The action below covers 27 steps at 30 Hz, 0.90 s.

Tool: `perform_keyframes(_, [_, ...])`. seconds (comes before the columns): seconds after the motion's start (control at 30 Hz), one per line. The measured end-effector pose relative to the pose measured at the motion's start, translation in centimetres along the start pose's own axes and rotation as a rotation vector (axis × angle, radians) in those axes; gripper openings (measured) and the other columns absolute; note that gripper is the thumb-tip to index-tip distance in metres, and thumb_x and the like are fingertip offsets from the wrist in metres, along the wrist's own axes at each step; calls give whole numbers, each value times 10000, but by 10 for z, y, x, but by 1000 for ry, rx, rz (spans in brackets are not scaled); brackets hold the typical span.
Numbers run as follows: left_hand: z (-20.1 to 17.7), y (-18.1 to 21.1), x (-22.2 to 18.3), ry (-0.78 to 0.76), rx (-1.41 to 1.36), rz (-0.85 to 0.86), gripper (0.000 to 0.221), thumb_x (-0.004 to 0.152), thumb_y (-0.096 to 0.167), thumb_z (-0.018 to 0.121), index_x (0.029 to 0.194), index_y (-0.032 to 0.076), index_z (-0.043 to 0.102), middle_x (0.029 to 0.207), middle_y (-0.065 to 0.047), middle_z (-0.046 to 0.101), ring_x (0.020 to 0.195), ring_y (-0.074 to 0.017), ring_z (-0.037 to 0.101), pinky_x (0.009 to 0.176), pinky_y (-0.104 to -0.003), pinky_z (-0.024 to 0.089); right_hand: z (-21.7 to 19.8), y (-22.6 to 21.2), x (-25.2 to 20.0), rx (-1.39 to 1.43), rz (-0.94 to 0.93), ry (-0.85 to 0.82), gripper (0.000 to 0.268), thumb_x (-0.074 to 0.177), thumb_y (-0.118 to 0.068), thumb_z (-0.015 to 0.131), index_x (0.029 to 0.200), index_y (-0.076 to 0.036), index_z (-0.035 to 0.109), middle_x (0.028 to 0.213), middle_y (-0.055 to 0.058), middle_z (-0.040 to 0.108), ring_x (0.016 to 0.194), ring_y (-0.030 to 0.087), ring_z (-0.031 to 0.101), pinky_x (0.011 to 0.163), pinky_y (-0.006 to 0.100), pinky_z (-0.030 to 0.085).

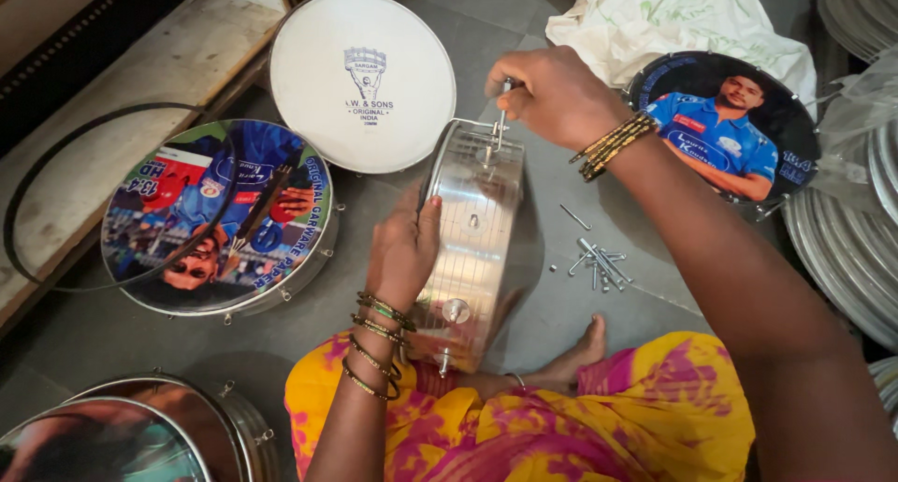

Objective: The person attaches metal tension rods and hardware to a drum shell, tightening the components into the frame.

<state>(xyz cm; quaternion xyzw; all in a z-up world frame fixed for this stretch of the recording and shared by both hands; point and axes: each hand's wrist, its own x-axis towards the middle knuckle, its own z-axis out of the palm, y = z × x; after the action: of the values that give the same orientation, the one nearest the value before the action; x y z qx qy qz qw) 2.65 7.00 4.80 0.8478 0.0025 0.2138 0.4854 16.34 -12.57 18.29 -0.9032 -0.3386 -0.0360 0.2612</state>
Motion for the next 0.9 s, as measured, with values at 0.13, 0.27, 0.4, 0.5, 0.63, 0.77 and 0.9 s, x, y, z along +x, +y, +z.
perform_keyframes(0.13, [3, -1, 0, 20, 21, 14, 377, 1032, 301, 567, 1305, 49, 631, 747, -251, 658, 714, -446, 675, 583, -504, 498, 1, 7, 2, 102, 71, -20, 168, 919, -9, 651, 1080, -26, 694, 885, 120, 756, 784, 169, 750, 708, 324, 577])
perform_keyframes(0.27, [4, 3, -1, -2, 44, -24, 387, 1017, 292, 573, 1308, 45, 634, 714, -250, 654, 692, -449, 672, 564, -514, 483, 3, 10, 9, 125, 129, -41, 171, 936, -41, 653, 1101, -53, 698, 891, 109, 750, 721, 155, 730, 667, 323, 567])
perform_keyframes(0.4, [5, 8, -2, -11, -2, 2, 376, 1024, 285, 565, 1303, 40, 626, 743, -251, 660, 701, -442, 675, 569, -501, 493, 8, 5, 19, 5, 4, -44, 161, 921, -71, 689, 1079, -64, 718, 938, 126, 752, 791, 236, 728, 729, 367, 558])
perform_keyframes(0.5, [7, 11, -2, -4, -2, 12, 368, 1026, 283, 561, 1303, 49, 627, 764, -261, 659, 711, -450, 669, 575, -502, 494, 14, -4, 20, -133, -151, -4, 155, 886, -58, 708, 1039, -61, 729, 1012, 132, 750, 897, 303, 709, 785, 416, 531])
perform_keyframes(0.63, [7, 8, -2, 20, 4, 37, 342, 1034, 264, 556, 1288, 48, 632, 800, -271, 662, 749, -473, 659, 586, -520, 493, 18, -15, 12, -219, -157, 37, 131, 896, -31, 688, 1023, -50, 712, 1000, 144, 729, 941, 342, 681, 809, 451, 515])
perform_keyframes(0.77, [6, 0, -2, -11, -8, -47, 333, 1015, 263, 563, 1254, 39, 626, 778, -262, 672, 741, -479, 663, 591, -541, 490, 16, -4, -3, -133, -7, 72, 163, 909, 8, 644, 1047, -55, 703, 1000, 158, 722, 861, 277, 710, 759, 399, 546])
perform_keyframes(0.9, [11, -6, -2, 43, 25, 41, 281, 1045, 268, 587, 1158, 18, 647, 825, -280, 667, 797, -493, 656, 627, -542, 498, 19, 34, -23, 282, 195, 125, 123, 990, -52, 623, 1103, -52, 668, 951, 112, 743, 840, 131, 736, 725, 306, 588])
